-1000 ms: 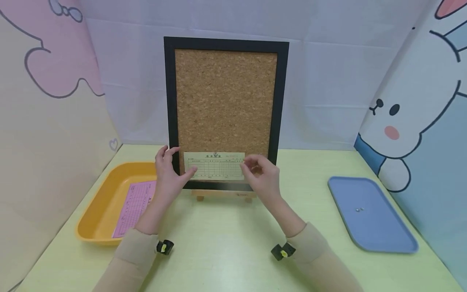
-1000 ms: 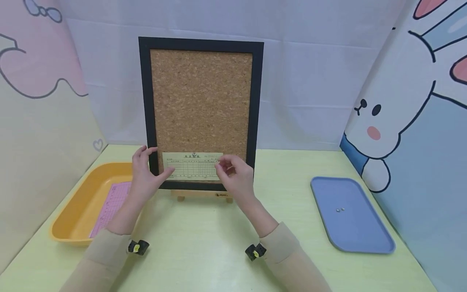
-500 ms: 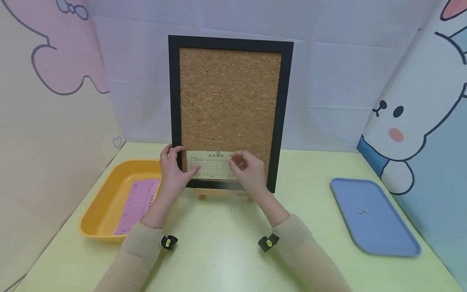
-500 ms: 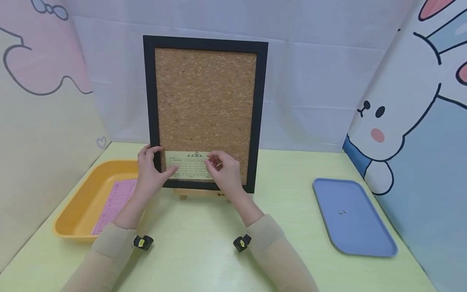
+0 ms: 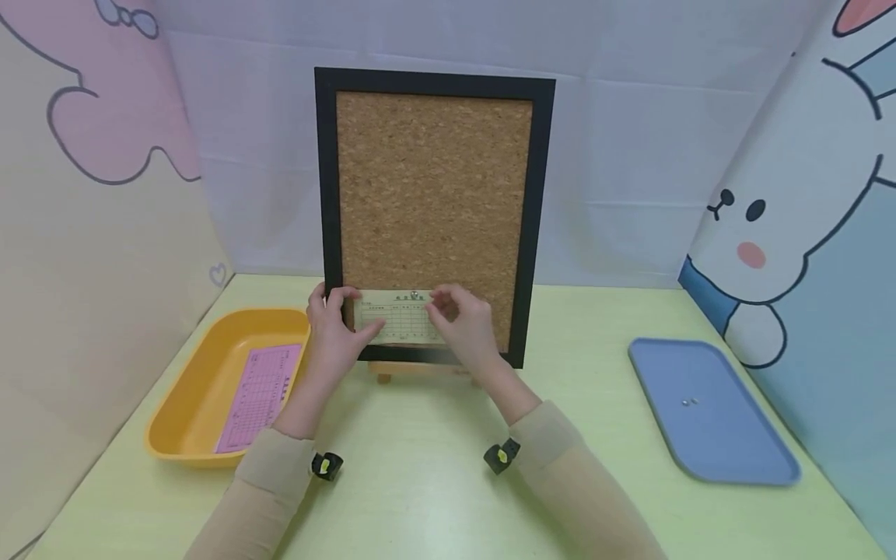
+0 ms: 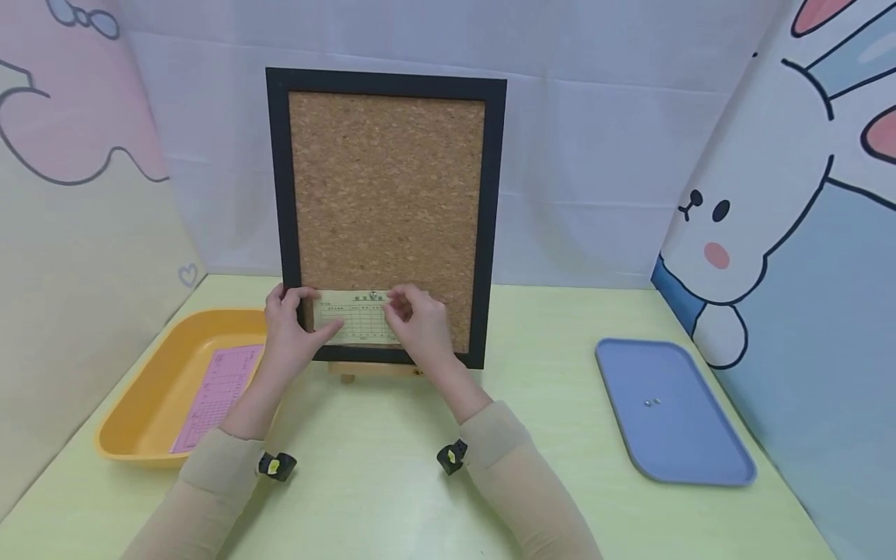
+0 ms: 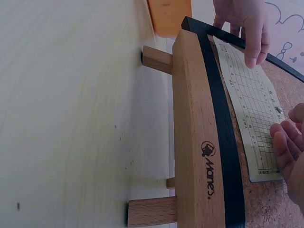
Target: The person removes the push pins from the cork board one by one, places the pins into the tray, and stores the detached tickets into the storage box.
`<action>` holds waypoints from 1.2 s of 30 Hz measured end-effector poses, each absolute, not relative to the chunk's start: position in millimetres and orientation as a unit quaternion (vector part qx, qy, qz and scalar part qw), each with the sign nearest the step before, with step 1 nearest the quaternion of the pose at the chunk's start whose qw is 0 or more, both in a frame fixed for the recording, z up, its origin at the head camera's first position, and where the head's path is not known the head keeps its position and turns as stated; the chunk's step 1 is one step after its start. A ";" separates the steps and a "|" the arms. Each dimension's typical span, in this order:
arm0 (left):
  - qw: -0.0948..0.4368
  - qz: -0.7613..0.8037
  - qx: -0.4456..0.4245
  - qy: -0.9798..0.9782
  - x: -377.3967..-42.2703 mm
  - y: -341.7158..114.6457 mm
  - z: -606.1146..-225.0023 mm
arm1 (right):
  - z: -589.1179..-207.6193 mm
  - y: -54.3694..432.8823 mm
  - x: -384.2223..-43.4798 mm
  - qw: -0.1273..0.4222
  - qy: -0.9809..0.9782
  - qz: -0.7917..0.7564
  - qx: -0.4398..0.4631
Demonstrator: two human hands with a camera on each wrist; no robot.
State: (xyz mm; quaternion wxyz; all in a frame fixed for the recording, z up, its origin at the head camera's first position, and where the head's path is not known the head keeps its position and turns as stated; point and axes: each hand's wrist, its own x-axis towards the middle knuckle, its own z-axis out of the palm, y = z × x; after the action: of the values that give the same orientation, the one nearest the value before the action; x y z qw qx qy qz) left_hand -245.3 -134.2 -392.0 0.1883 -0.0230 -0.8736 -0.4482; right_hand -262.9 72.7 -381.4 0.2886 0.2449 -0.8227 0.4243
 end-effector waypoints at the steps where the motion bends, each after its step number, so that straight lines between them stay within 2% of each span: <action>1: 0.187 -0.448 -0.023 -0.874 -245.0 -133.8 -392.1 | -380.3 72.1 -262.9 0.288 -0.825 0.421 0.244; 16: 0.166 -0.392 -0.026 -0.904 -239.7 -128.0 -390.2 | -372.1 64.6 -267.3 0.287 -0.869 0.332 0.229; 24: 0.197 -0.328 -0.017 -0.924 -241.9 -121.4 -399.7 | -373.0 65.4 -268.2 0.288 -0.870 0.329 0.229; 36: 0.228 -0.328 -0.021 -0.916 -239.6 -117.5 -403.0 | -373.8 64.5 -268.6 0.287 -0.871 0.330 0.224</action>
State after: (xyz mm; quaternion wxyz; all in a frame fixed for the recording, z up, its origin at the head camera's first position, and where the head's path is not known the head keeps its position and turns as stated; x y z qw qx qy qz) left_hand -239.6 -117.5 -403.0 0.2280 -0.0206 -0.9165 -0.3281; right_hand -268.6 64.5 -373.8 0.2867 0.2241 -0.8711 0.3297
